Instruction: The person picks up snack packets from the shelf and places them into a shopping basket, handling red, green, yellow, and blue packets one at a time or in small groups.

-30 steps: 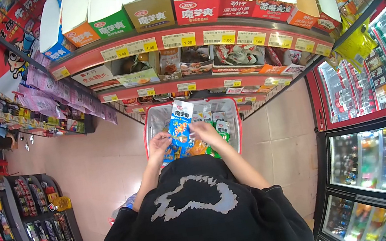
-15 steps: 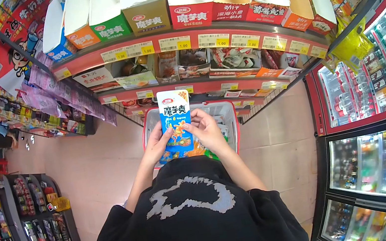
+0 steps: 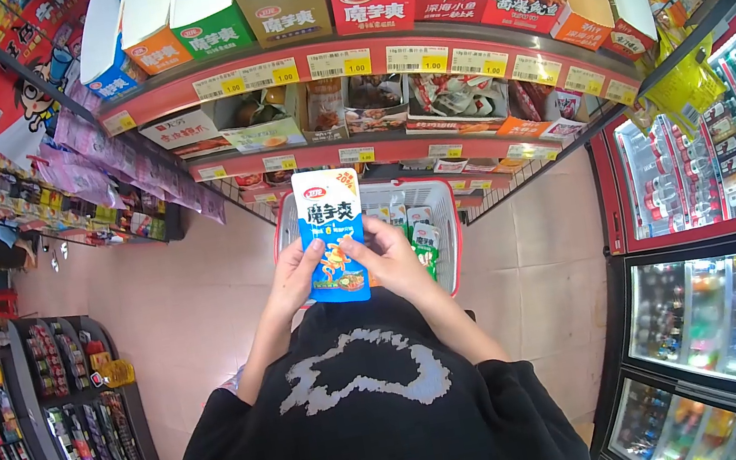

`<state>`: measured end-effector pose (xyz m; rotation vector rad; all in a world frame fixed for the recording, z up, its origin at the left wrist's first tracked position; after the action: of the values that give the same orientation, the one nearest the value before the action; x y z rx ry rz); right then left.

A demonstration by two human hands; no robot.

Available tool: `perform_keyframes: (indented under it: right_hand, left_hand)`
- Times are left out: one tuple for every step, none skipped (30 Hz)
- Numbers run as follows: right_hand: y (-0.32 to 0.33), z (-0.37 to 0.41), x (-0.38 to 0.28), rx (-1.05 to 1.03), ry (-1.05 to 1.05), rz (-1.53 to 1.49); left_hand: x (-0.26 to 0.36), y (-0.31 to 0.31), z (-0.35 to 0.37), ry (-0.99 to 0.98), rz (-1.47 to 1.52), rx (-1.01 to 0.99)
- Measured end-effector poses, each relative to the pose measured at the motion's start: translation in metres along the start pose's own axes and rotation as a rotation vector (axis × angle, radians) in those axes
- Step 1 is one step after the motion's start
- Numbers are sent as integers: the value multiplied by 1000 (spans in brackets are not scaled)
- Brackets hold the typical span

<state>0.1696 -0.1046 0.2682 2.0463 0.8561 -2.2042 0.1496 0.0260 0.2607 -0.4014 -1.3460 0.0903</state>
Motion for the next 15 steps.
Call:
perform_keyframes:
  right_hand:
    - [0,2,3,10,-3,26]
    - [0,4,3,4,-2,55]
    - [-1,6,2,-2,0,84]
    - [-1,6,2,-8,1,112]
    - [0,6,2,-8,12,134]
    - [1,6,2,-8,22,155]
    - [1,6,2,-7,33,177]
    - [2,5,2,-7,26,194]
    - [2,5,2,-6,20,211]
    - [2,4,1,-6,14,228]
    - [2,4,0,-5,18,250]
    - [2,4,-2,-5,22,272]
    - [2,3,-3,-4,26,293]
    - [3,3,-2,-2,33,314]
    - [4,3,-1,0,40,334]
  left_hand:
    - [-1,-1,0,-10,-10,-6]
    - [-2,-1,1,-21,-20,-12]
    - [-3,-2,1,-31,-31,-18]
    - [-3,-3,2,-30,-26,-24]
    - [-2,-5,3,-29,-22,-30]
    - [-1,-6,4,-28,-17,-36]
    - [-1,-7,3,-32,-6,-36]
    - [0,-8,3,-36,5,-35]
    - [0,-9,3,-40,16,-34]
    - [0,-9,3,-34,22,-31]
    - [-1,-9,3,-28,28,-27]
    - [-2,-8,3,-21,34,-24]
    - [-3,-8,2,-26,22,-27]
    - [-5,-6,1,-30,10,-29]
    - [-7,-5,1,-35,-1,-31]
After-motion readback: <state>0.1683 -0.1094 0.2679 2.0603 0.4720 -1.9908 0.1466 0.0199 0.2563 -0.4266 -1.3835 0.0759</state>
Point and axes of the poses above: each hand's wrist, its own z-axis away from the middle knuckle, its own y-axis out of the back of the hand, x = y × z, the point moved 5 cm from there along -z, towards the middle knuckle, and after that the axes turned 2 degrees about y, right-handed, at the moved point
